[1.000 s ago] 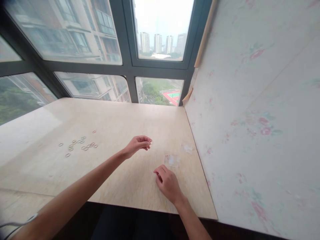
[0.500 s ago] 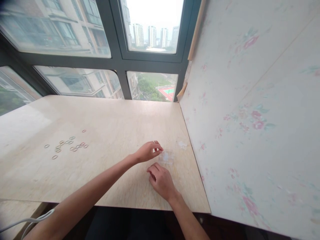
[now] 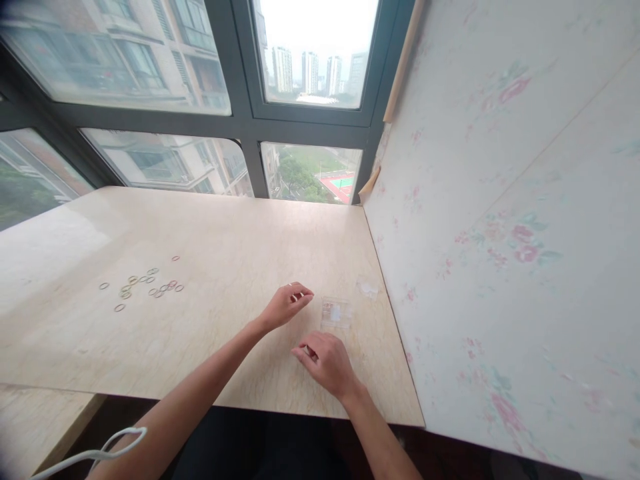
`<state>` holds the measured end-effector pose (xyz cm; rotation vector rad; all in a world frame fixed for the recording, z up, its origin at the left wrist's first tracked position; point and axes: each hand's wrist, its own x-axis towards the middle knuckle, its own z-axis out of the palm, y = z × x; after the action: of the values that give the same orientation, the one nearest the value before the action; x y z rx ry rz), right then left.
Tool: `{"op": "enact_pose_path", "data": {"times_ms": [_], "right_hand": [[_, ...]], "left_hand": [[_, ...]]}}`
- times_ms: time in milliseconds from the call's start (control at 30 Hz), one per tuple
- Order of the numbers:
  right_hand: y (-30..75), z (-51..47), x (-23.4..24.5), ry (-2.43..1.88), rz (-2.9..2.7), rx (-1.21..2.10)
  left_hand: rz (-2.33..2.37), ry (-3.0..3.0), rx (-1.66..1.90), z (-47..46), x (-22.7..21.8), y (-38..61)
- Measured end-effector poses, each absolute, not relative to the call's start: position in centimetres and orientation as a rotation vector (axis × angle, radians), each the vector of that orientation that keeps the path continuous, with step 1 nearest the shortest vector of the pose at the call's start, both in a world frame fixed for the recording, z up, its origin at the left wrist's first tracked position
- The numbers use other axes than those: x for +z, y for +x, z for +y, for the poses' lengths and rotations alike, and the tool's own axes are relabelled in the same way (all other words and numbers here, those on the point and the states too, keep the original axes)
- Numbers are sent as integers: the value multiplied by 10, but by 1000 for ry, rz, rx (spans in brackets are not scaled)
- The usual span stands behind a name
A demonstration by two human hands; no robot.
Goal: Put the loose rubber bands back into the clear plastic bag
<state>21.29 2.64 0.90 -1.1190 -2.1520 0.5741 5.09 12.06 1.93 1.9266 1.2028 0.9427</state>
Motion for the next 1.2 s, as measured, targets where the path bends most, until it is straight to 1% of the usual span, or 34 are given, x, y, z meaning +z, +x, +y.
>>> {"op": "enact_pose_path", "data": {"times_ms": [167, 433, 567, 700, 800, 967, 1200], "right_hand": [[213, 26, 9, -1136, -2104, 596], [212, 25, 6, -1135, -2119, 536], [212, 25, 4, -1146, -2159, 513], [214, 27, 0, -1149, -2160, 492], [211, 26, 0, -1179, -2148, 551], [178, 28, 21, -1114, -2109, 807], [60, 59, 70, -729, -2116, 1014]], "left_hand": [[1361, 1887, 1023, 105, 9, 18], [1431, 2016, 1071, 88, 13, -45], [1522, 1948, 1082, 78, 7, -78], [1528, 1877, 1166, 71, -1, -94], [1539, 1812, 1234, 69, -3, -95], [1540, 1747, 1297, 69, -4, -93], [1534, 1661, 1326, 68, -4, -95]]}}
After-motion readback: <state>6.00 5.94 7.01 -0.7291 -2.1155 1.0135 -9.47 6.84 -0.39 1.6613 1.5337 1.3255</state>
